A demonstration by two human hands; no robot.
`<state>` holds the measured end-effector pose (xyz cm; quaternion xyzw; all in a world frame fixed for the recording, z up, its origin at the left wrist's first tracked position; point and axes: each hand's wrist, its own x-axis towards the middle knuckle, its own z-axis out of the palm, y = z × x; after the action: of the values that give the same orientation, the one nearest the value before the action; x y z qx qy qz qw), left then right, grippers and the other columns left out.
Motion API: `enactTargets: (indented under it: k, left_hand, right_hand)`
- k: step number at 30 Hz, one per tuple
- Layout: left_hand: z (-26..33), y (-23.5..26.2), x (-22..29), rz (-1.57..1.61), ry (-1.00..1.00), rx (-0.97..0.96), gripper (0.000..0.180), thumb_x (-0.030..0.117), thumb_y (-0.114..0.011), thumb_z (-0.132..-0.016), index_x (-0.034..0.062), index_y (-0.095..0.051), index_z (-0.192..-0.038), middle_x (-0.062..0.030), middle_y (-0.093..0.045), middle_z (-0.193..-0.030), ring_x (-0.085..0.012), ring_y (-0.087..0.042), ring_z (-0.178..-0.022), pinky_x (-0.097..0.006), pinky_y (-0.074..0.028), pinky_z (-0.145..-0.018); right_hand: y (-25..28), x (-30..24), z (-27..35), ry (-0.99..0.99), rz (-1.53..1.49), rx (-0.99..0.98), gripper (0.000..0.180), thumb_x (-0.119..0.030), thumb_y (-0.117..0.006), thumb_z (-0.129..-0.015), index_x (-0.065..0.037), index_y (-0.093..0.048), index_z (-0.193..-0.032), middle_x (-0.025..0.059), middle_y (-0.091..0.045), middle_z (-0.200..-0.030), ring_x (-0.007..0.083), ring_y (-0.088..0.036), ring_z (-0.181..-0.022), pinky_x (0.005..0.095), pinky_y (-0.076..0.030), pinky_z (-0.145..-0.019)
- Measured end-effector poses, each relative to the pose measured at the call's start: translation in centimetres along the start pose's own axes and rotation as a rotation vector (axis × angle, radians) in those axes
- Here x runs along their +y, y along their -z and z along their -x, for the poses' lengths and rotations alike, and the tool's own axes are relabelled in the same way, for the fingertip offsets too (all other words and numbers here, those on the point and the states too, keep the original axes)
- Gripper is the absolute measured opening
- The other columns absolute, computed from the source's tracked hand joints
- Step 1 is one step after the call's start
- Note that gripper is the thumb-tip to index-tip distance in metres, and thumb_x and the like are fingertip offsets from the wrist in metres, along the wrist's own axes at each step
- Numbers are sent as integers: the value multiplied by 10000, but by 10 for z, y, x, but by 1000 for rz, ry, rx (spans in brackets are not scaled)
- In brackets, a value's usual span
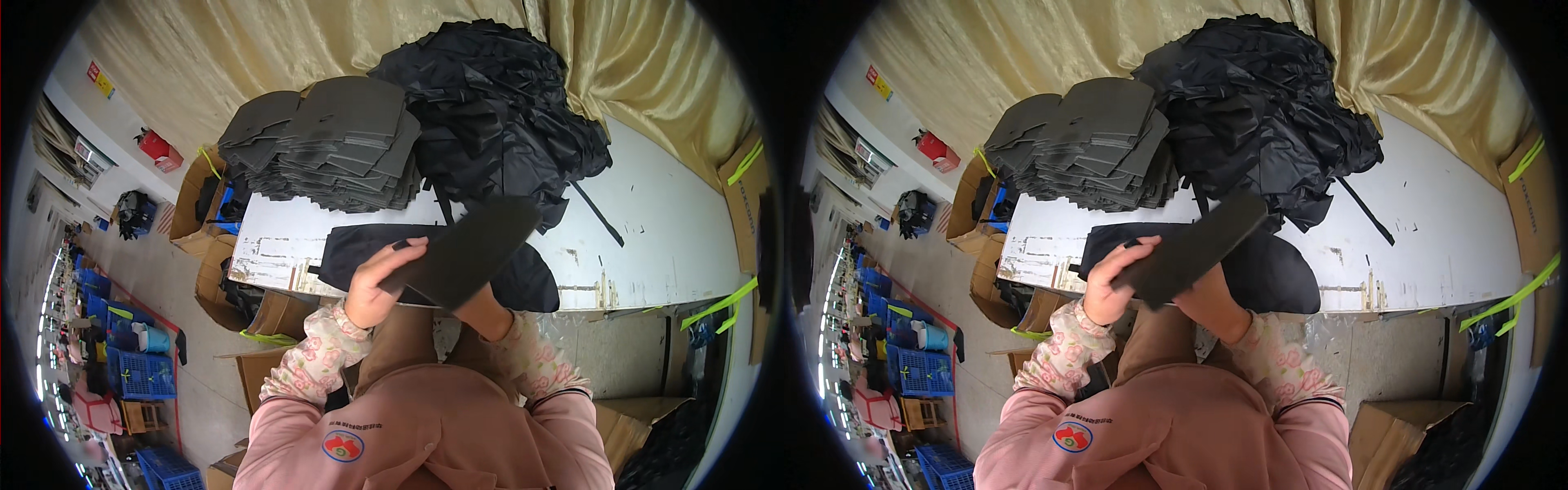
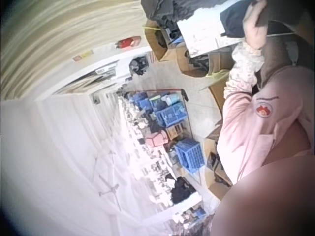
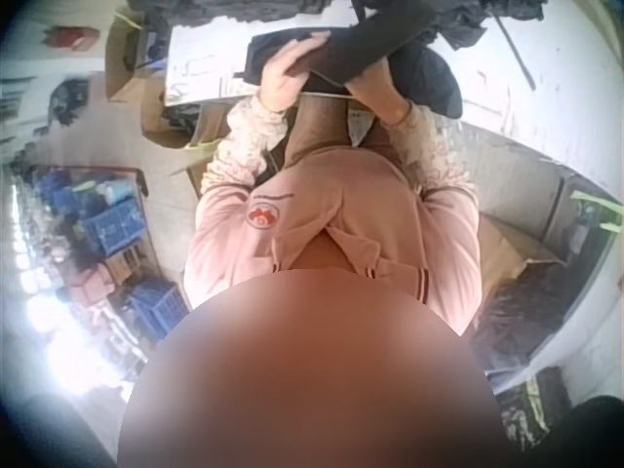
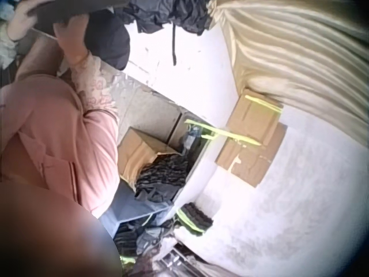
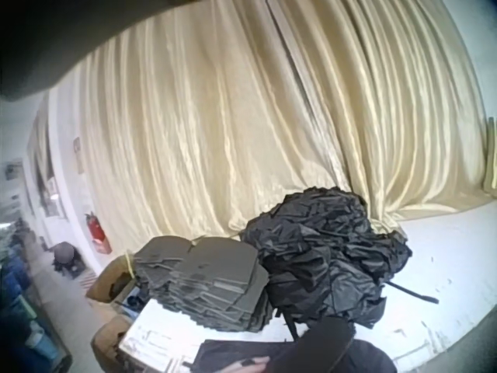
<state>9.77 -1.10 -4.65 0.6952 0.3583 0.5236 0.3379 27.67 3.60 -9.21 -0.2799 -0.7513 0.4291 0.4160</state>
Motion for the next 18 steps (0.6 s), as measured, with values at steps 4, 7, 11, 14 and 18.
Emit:
enactTargets:
  k: [4,7,11,14,18]
  left_hand:
    - [-7,11,5,-422,-154,-142,646,-152,-473,-642,13,-547,-1262,-180,-538,-1291,-318,-470,-1263,-473,-317,-1088]
    - [-14,21,18,-804,-268,-222,716,-139,-524,-574,41,-558,-1265,-141,-537,-1306,-305,-466,-1270,-505,-302,-1089]
    - [-18,31,19,-771,-244,-344,694,-56,-594,-616,28,-519,-1301,-156,-504,-1343,-305,-442,-1292,-504,-288,-1093]
    - [-7,45,18,-249,-53,-287,673,201,-746,-740,-25,-483,-1317,-202,-479,-1359,-302,-436,-1299,-481,-281,-1096]
    - [28,63,-17,65,45,522,312,5,-623,-851,-47,-599,-1158,-182,-637,-1128,-235,-616,-1047,-320,-462,-936]
  right_hand:
    - [54,18,11,179,172,-254,490,-51,-665,-802,-31,-492,-1260,115,-518,-1256,239,-495,-1155,331,-371,-987]
    - [104,-35,4,-118,-416,-631,623,-37,-651,-809,-37,-402,-1380,85,-447,-1376,172,-448,-1233,322,-403,-967]
    - [102,-53,14,-491,-609,-73,511,-44,-629,-848,-45,-444,-1325,44,-592,-1187,92,-593,-982,217,-490,-745]
    - [99,-34,18,-624,-666,25,391,-65,-608,-878,-58,-486,-1249,8,-648,-1026,77,-616,-840,216,-496,-704]
    - [115,54,56,-756,-638,96,270,-83,-610,-884,-72,-521,-1139,16,-649,-922,66,-596,-743,203,-478,-607]
